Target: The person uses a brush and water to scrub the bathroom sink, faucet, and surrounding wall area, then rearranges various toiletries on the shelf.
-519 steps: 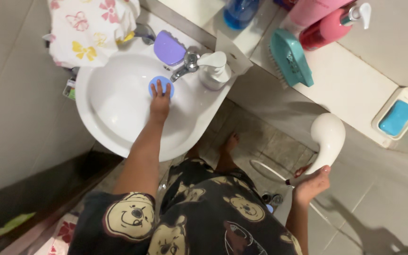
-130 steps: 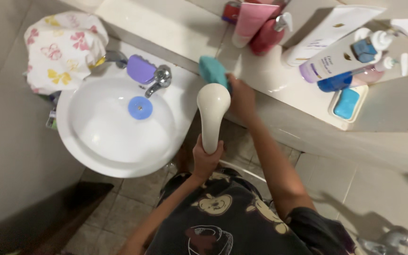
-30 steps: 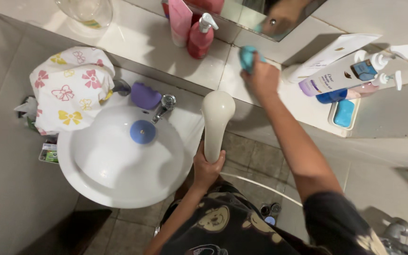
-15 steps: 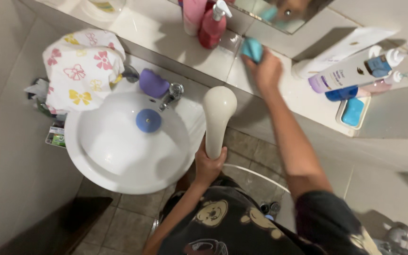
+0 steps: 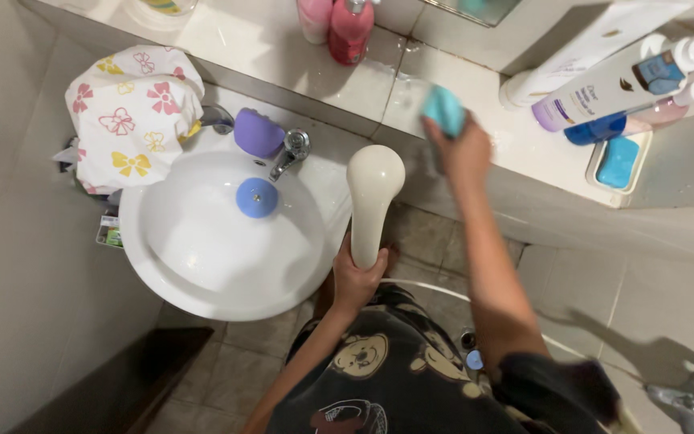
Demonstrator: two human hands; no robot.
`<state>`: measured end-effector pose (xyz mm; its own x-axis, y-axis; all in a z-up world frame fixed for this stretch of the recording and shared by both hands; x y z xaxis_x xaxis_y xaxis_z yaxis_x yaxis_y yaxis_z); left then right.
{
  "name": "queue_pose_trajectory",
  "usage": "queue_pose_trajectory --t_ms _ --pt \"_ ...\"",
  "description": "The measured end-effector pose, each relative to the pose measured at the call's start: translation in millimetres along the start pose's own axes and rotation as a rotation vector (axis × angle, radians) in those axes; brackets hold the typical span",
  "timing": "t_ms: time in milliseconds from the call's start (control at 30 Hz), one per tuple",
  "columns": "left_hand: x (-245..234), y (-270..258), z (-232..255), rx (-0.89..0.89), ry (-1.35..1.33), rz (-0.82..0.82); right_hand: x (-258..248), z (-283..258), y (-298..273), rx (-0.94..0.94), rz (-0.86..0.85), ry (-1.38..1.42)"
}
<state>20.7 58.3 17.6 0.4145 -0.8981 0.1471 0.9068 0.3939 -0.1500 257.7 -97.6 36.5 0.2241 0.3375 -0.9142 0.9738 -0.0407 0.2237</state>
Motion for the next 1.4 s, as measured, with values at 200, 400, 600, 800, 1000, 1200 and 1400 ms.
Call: queue_pose_trajectory --t_ms 200,400,600,800,1000,1200,1400 --pt "16.8 -7.2 3.3 0.014 0.037 -0.086 20.6 -30.1 12.1 -0.078 -0.110 -0.003" --pt "57.3 -1.4 -6.2 0.123 0.040 -0.323 -58.4 160.8 -34.4 0.294 0.048 -0.164" --pt "97.7 -18.1 -22.2 0.138 0.058 -0.464 -103.6 234.2 -126.0 0.411 -0.030 -0.141" --pt "85.7 -37.9 -29.9 0.096 0.027 -0.350 -63.2 167.6 -142.3 0.183 -0.135 0.059" --pt "54.8 -29.9 -26.4 0.101 0.026 0.026 -12.2 81.2 -120.9 0.074 -0.330 0.099" --pt "33.2 -10.6 -13.1 0.144 -0.008 0.167 65.6 -4.3 -96.2 -0.397 -0.192 0.383" --pt "44.4 20.8 -6.8 0.207 -0.045 -0.091 104.8 -35.2 -92.6 -0.443 -0.294 0.477"
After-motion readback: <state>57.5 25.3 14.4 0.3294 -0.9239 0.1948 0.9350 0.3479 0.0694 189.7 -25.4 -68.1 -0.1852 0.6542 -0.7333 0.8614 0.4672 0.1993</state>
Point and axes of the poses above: each hand's wrist, its own y-axis towards the middle knuckle, its own x-axis out of the palm, z = x × y, the point moved 2 cm from there along y, towards the middle knuckle, and after that the axes turned 12 degrees about -y, right-handed, at the moved point
